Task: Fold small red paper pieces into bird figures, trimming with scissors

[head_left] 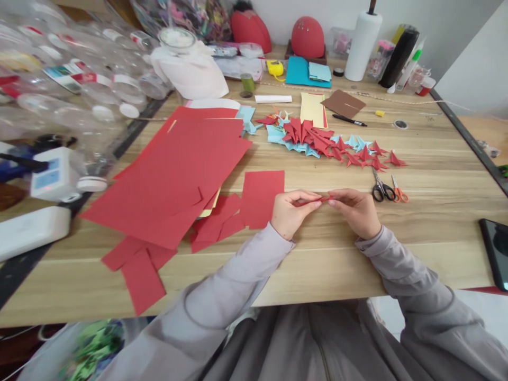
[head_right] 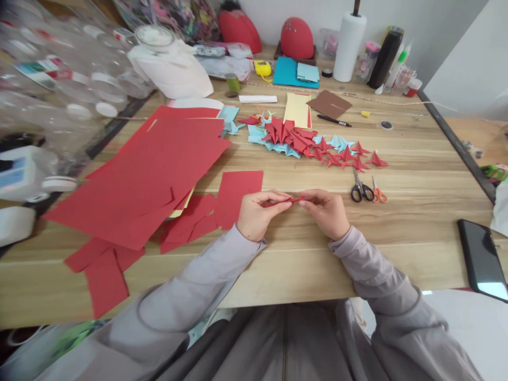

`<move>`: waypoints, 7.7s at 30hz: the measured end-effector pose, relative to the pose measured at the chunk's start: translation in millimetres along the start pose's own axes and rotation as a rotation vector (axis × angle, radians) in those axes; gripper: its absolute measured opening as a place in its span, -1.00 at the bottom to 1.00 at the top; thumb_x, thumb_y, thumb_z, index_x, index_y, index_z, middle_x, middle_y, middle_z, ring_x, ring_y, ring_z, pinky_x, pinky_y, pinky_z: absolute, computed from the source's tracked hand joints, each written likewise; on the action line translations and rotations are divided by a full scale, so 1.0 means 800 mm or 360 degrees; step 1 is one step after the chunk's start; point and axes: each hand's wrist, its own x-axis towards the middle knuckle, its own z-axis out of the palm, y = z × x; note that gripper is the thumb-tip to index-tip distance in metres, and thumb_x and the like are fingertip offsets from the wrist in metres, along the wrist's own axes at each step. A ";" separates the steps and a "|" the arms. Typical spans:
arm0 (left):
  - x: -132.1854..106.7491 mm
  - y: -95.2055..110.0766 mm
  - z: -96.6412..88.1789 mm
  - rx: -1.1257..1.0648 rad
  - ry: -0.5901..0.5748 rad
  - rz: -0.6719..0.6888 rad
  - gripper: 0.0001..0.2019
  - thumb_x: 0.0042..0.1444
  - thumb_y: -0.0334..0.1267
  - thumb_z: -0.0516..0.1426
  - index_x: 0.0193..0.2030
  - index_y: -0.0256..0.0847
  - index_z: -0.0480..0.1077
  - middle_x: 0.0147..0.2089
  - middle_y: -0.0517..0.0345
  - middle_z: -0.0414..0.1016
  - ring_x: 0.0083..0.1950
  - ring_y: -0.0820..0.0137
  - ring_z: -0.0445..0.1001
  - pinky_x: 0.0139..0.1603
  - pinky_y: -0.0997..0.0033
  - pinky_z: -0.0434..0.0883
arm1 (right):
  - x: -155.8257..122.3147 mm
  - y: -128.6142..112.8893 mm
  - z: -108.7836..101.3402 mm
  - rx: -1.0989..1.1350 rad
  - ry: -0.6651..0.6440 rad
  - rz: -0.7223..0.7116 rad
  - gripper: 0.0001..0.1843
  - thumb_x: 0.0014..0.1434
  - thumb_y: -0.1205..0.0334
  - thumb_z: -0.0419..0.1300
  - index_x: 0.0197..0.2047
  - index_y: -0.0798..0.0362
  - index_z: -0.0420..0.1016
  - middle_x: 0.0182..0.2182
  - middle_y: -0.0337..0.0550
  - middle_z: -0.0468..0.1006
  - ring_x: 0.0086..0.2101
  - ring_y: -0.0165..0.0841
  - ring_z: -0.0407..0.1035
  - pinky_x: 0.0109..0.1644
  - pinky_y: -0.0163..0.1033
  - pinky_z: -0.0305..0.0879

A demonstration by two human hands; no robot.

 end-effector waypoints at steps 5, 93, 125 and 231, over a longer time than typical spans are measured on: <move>0.001 -0.002 0.000 -0.0029 0.0023 -0.0010 -0.87 -0.23 -0.31 0.36 -0.47 -0.23 0.55 -0.34 0.05 0.61 -0.26 0.31 0.57 -0.08 0.23 0.51 | 0.003 -0.002 0.000 0.0123 0.0033 0.0053 -0.51 -0.18 0.07 0.44 -0.14 0.00 0.55 -0.26 -0.12 0.62 -0.32 -0.34 0.50 -0.18 -0.19 0.43; 0.004 -0.022 -0.006 0.0748 -0.0092 0.1188 -0.88 0.07 -0.43 0.18 -0.26 -0.24 0.53 -0.14 -0.07 0.59 -0.11 0.36 0.57 -0.09 0.36 0.53 | -0.018 -0.006 0.003 -0.1195 0.0068 -0.1248 -0.81 0.18 0.36 0.15 -0.16 0.03 0.55 -0.35 -0.10 0.63 -0.34 -0.33 0.49 -0.24 -0.25 0.41; 0.013 -0.028 -0.005 0.0707 0.0007 0.1182 -0.94 0.05 -0.35 0.22 -0.36 -0.21 0.55 -0.22 -0.02 0.59 -0.17 0.36 0.57 -0.14 0.35 0.53 | 0.015 0.023 -0.034 -0.0720 0.0918 -0.0350 -0.78 0.11 0.14 0.14 -0.31 0.11 0.50 -0.44 -0.09 0.59 -0.42 -0.33 0.48 -0.29 -0.21 0.42; 0.040 0.039 -0.009 0.0858 -0.0121 0.1383 -0.85 0.11 -0.48 0.14 -0.27 -0.23 0.52 -0.13 -0.01 0.57 -0.14 0.44 0.57 -0.15 0.49 0.54 | -0.060 -0.072 0.001 0.0443 -0.0510 0.0670 -0.50 0.10 -0.11 0.20 -0.11 0.18 0.47 -0.68 -0.27 0.43 -0.64 -0.49 0.21 -0.52 -0.35 0.14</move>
